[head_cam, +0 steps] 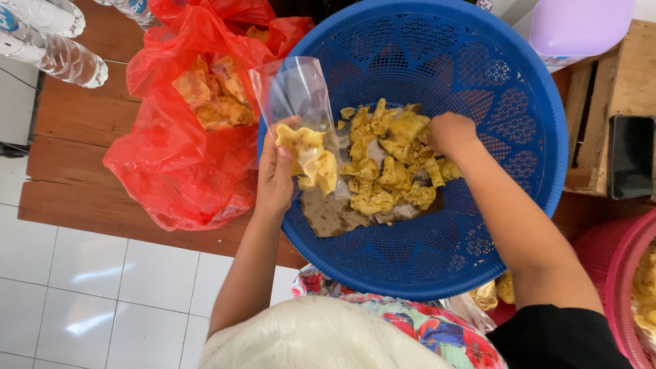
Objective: The person places yellow fried snacks from a blue basket into small clear plastic bags, seals them, and sets them aside in a red basket. The process is repeated continuously throughout the clip.
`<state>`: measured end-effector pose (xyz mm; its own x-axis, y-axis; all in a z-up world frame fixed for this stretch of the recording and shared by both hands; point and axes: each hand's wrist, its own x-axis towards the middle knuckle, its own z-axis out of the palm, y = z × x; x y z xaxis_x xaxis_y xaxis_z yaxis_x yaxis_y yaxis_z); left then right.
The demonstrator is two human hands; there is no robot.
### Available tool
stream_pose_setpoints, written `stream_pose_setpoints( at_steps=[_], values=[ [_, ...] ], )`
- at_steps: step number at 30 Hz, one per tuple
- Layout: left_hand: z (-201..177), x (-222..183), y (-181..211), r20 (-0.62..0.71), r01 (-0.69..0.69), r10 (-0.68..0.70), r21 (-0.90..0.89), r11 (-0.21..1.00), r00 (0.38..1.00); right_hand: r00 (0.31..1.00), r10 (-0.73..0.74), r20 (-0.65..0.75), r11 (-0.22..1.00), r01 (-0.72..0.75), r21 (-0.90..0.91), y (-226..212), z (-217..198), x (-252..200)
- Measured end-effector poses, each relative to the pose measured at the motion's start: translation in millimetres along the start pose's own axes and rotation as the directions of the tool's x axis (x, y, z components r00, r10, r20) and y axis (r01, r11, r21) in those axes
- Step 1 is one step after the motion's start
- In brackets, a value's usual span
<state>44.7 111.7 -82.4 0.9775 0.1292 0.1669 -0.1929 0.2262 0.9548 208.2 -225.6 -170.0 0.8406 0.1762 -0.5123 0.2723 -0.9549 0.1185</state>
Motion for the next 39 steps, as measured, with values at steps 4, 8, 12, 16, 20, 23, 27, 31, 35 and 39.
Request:
stream_pose_setpoints(
  at_steps=[4,8,12,16,20,23,27,31,35,39],
  values=[
    [-0.4,1.2,-1.8,-0.004,0.054,-0.054,-0.055,0.997,0.999,0.855,-0.060,-0.515,0.900,0.269,0.342,3.3,-8.1,-7.8],
    [0.0,1.7,-4.5,0.025,0.099,-0.096,-0.140,0.985,0.995,0.775,-0.279,-0.567,0.823,0.497,0.275,-14.1,-1.1,9.6],
    [1.5,1.5,-7.1,0.047,0.096,-0.094,-0.041,0.995,0.994,0.698,-0.418,-0.581,0.787,0.598,0.153,-48.3,15.6,58.4],
    [2.0,-1.4,-8.1,0.047,0.087,-0.085,-0.023,0.996,0.995,0.950,-0.264,-0.168,0.926,0.298,0.230,-65.5,35.4,90.7],
    [0.3,-0.3,-8.4,0.035,0.081,-0.081,-0.015,0.997,0.996,0.916,-0.396,-0.057,0.880,0.397,0.263,-45.5,35.9,89.6],
    [-1.7,1.0,-13.4,0.052,0.082,-0.081,-0.027,0.996,0.995,0.923,-0.359,-0.139,0.790,0.379,0.482,-23.7,13.1,66.5],
    [-4.2,6.5,-23.6,0.087,0.071,-0.065,-0.075,0.995,0.994,0.908,-0.361,-0.213,0.412,0.361,0.837,8.8,-54.0,3.3],
    [-9.6,4.8,-32.7,0.139,0.009,-0.010,0.011,1.000,0.990,0.861,-0.349,-0.370,0.218,0.458,0.862,11.8,-108.7,-81.3],
    [-7.7,8.4,-39.5,0.264,-0.085,0.065,0.066,0.994,0.962,0.777,-0.360,-0.516,0.173,0.599,0.782,3.7,-144.3,-144.1],
    [5.4,6.0,-34.3,0.426,-0.023,-0.056,0.178,0.984,0.903,0.727,-0.287,-0.623,0.226,0.684,0.694,3.2,-172.7,-189.1]
  ],
)
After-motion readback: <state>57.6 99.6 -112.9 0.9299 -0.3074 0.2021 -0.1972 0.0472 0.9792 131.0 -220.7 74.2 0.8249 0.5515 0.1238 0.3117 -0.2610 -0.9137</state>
